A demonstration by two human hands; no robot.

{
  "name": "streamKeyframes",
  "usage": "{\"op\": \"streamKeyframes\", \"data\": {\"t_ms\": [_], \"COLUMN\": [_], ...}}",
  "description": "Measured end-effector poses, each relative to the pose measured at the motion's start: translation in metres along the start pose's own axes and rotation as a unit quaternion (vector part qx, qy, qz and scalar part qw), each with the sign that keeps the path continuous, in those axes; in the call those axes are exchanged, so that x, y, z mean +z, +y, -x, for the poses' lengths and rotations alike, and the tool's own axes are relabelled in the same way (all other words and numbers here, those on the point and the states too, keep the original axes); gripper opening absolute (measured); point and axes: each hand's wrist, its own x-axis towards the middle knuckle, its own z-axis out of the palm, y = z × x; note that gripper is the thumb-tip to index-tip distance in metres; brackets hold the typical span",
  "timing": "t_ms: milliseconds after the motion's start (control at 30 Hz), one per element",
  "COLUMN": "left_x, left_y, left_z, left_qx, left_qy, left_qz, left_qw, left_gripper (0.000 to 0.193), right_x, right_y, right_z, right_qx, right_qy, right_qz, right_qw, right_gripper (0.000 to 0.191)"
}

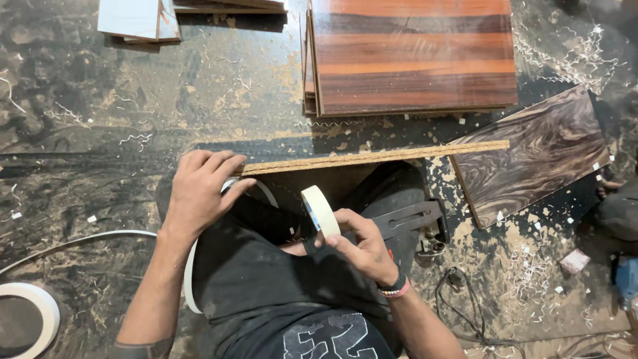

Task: The person sits on the floor with a narrow particle board strip across their lap and applies white edge banding tape to its raw edge. They press the tape along the edge by hand, then run a hand-held iron along the strip to heat and adhere the banding, working along the length of the board.

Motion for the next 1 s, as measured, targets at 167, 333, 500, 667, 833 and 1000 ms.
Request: {"op": "streamKeyframes", "data": {"t_ms": [167, 333, 500, 667, 833, 1000], "left_x": [0.005, 0.014, 0.026, 0.032, 0.022, 0.002], "left_y": [-0.004, 0.004, 0.016, 0.025, 0.048, 0.084], "left_z": [-0.007, -0.011, -0.017, -0.025, -0.037, -0.031], "left_qx": [-0.009, -0.034, -0.024, -0.033, -0.006, 0.054], "left_qy": [-0.016, -0.029, -0.028, -0.037, 0.008, 0.062], "left_qz": [0.051, 0.106, 0.166, 0.215, 0.272, 0.275], "left_qw": [0.999, 0.993, 0.986, 0.975, 0.962, 0.958], "left_gripper": [0.033, 0.022, 0.022, 0.021, 0.022, 0.031], "right_x": [-0.001, 0.0, 0.005, 0.009, 0.01, 0.013], "right_y": [0.001, 0.002, 0.004, 0.0, -0.001, 0.006], "right_z": [-0.002, -0.001, -0.007, -0.014, -0.016, -0.015], "right_qx": [0.003, -0.011, -0.021, -0.049, -0.06, -0.053], "right_qy": [0.004, 0.023, 0.056, 0.073, 0.076, 0.107], "right_qz": [0.013, 0.02, 0.035, 0.077, 0.08, 0.1], "right_qw": [1.0, 0.999, 0.998, 0.993, 0.992, 0.988], "right_gripper": [0.019, 0.017, 0.014, 0.012, 0.012, 0.017]}}
